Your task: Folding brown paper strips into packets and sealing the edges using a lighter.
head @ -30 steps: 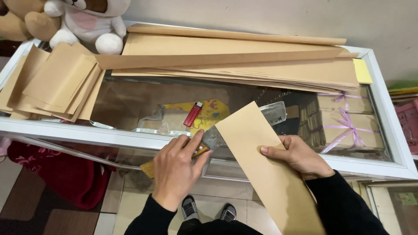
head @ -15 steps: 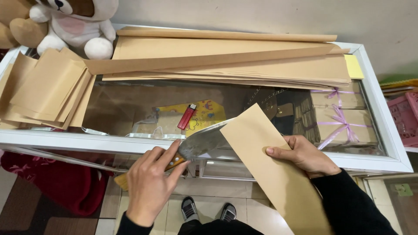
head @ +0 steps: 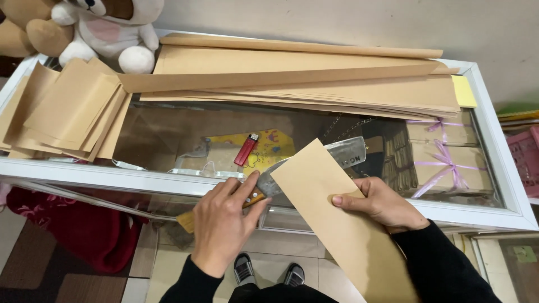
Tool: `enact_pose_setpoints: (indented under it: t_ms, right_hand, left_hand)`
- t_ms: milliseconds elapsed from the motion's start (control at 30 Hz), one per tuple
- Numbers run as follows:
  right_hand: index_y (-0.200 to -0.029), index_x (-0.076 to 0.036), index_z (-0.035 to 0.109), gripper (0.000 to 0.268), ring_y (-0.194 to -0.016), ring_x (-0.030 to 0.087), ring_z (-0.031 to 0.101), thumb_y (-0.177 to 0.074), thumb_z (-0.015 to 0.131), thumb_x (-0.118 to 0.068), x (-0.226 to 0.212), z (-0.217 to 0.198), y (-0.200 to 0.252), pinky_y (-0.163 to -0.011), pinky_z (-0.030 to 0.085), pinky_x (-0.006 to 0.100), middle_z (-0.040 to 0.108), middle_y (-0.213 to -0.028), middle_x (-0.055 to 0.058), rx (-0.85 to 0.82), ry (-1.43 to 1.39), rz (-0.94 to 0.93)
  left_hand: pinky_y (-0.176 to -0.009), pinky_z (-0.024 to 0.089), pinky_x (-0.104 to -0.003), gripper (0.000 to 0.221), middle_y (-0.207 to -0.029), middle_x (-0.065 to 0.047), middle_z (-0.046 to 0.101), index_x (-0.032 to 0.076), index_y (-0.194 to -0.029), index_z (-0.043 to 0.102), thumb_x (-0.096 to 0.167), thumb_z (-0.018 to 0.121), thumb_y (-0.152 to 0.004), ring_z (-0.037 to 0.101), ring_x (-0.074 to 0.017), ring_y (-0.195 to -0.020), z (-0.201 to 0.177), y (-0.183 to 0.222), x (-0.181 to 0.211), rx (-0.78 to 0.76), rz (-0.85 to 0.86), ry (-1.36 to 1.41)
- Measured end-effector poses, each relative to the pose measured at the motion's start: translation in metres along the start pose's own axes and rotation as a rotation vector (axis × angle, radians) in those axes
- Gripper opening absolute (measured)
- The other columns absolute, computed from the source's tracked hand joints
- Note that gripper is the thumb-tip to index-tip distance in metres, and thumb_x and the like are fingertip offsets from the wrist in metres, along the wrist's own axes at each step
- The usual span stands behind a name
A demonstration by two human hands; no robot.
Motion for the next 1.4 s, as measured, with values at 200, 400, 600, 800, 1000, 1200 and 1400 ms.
enact_pose_setpoints:
  t_ms: [200,400,600,800,1000,1200,1400]
  right_hand:
    - [-0.106,0.013,0.086,0.03,-0.08,0.038,0.083,-0.091,0.089,-0.013,-0.001,-0.008,0.004,-0.068,0.064,0.046,0.091,-0.1,0.03,0.027,0.036,-0.01]
    - [-0.103,0.012,0.086,0.028,-0.079,0.038,0.083,-0.089,0.091,-0.011,0.005,-0.017,-0.001,-0.067,0.064,0.045,0.091,-0.097,0.028,0.026,0.072,0.005]
    - [-0.112,0.016,0.087,0.038,-0.078,0.041,0.084,-0.086,0.09,-0.012,0.014,-0.016,-0.015,-0.067,0.068,0.049,0.091,-0.1,0.033,-0.099,0.08,0.045]
    - [-0.107,0.019,0.088,0.039,-0.071,0.042,0.08,-0.089,0.09,-0.015,0.005,-0.029,-0.006,-0.063,0.061,0.047,0.091,-0.094,0.035,0.114,0.161,0.047]
    - [-0.125,0.012,0.08,0.044,-0.079,0.044,0.08,-0.094,0.082,-0.02,-0.034,-0.014,-0.005,-0.067,0.063,0.053,0.089,-0.104,0.033,0.164,0.154,-0.01]
    - [-0.107,0.015,0.074,0.027,-0.052,0.045,0.078,-0.1,0.084,-0.009,-0.076,0.03,-0.004,-0.045,0.063,0.052,0.077,-0.068,0.036,0.134,0.12,-0.205]
    - [-0.104,0.012,0.076,0.027,-0.051,0.042,0.079,-0.098,0.087,-0.012,-0.08,0.041,-0.02,-0.043,0.063,0.049,0.078,-0.067,0.033,0.144,0.068,-0.25]
  left_hand:
    - [-0.059,0.064,-0.035,0.06,-0.101,0.0,0.077,0.023,-0.15,0.075,0.054,0.081,-0.099,0.072,-0.0147,-0.075,0.001,0.008,-0.022,0.002,-0.02,-0.026]
    - [-0.051,0.059,-0.032,0.063,-0.097,0.0,0.077,0.025,-0.149,0.076,0.061,0.078,-0.098,0.068,-0.0144,-0.07,-0.01,0.014,-0.042,-0.021,-0.044,-0.083]
    - [-0.046,0.055,-0.03,0.058,-0.091,0.0,0.078,0.028,-0.143,0.079,0.065,0.074,-0.098,0.067,-0.0162,-0.067,-0.015,0.022,-0.067,0.003,-0.091,-0.113]
    - [-0.064,0.069,-0.04,0.073,-0.103,-0.005,0.082,0.027,-0.153,0.076,0.069,0.074,-0.094,0.076,-0.0209,-0.075,-0.06,0.032,-0.148,-0.029,-0.385,-0.225]
    - [-0.094,0.06,-0.063,0.056,-0.131,-0.013,0.084,0.022,-0.14,0.076,0.056,0.082,-0.096,0.077,-0.0472,-0.12,-0.068,0.013,-0.205,-0.149,-0.681,-0.178]
    - [-0.111,0.056,-0.045,0.052,-0.115,-0.004,0.076,0.023,-0.122,0.085,0.058,0.093,-0.085,0.07,-0.0315,-0.122,-0.023,-0.009,-0.26,-0.066,-0.582,-0.184]
    - [-0.111,0.056,-0.051,0.052,-0.122,-0.005,0.073,0.029,-0.132,0.084,0.06,0.088,-0.09,0.068,-0.0336,-0.127,-0.019,-0.022,-0.252,-0.074,-0.563,-0.216]
Point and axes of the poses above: each hand's wrist, its own y-axis away from the middle knuckle, its own z-axis out of the palm, x = y × z, the point moved 6 cm from there along -y, towards the middle knuckle
